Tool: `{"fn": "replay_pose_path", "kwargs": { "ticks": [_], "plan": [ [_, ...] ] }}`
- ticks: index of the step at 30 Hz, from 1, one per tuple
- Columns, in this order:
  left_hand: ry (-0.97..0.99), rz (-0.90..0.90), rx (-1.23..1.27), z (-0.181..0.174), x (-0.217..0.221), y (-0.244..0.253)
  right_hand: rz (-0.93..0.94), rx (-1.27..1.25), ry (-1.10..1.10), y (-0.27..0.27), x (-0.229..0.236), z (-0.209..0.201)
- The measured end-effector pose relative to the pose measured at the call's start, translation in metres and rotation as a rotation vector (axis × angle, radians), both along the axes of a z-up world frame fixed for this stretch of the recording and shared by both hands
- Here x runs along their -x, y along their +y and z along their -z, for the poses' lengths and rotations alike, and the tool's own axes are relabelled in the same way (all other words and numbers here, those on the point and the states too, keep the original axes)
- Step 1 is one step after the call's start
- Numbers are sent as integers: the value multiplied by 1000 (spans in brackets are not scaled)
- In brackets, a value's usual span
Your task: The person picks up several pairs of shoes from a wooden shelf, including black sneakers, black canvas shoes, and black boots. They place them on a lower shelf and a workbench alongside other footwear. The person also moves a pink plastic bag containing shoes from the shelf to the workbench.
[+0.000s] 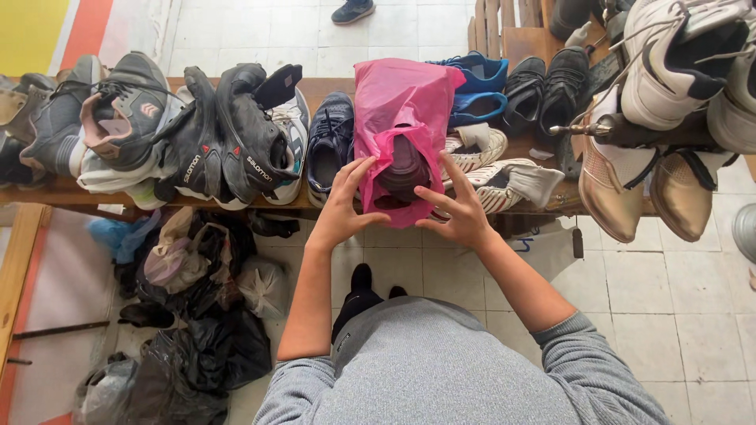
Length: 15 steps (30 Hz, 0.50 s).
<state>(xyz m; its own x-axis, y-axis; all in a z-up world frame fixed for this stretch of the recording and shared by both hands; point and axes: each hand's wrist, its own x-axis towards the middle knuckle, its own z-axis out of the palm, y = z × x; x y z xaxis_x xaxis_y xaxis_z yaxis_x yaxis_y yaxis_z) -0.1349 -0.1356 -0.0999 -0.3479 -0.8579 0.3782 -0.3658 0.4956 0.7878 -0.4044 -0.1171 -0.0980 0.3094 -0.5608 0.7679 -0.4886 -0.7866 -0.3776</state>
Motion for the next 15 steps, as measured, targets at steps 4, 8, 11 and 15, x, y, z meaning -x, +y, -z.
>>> {"fn": "replay_pose_path", "kwargs": {
  "ticks": [4,8,11,15],
  "plan": [
    [51,-73,41,-8,6,5,-24,60,-66,-5,6,1],
    [80,-187,80,-13,8,11,-69,100,-116,-7,3,-14],
    [93,-243,105,-12,9,11,-104,132,-124,-14,-5,-30],
    [118,-277,181,-13,7,18,-106,178,-150,-18,-17,-49]
  ]
}}
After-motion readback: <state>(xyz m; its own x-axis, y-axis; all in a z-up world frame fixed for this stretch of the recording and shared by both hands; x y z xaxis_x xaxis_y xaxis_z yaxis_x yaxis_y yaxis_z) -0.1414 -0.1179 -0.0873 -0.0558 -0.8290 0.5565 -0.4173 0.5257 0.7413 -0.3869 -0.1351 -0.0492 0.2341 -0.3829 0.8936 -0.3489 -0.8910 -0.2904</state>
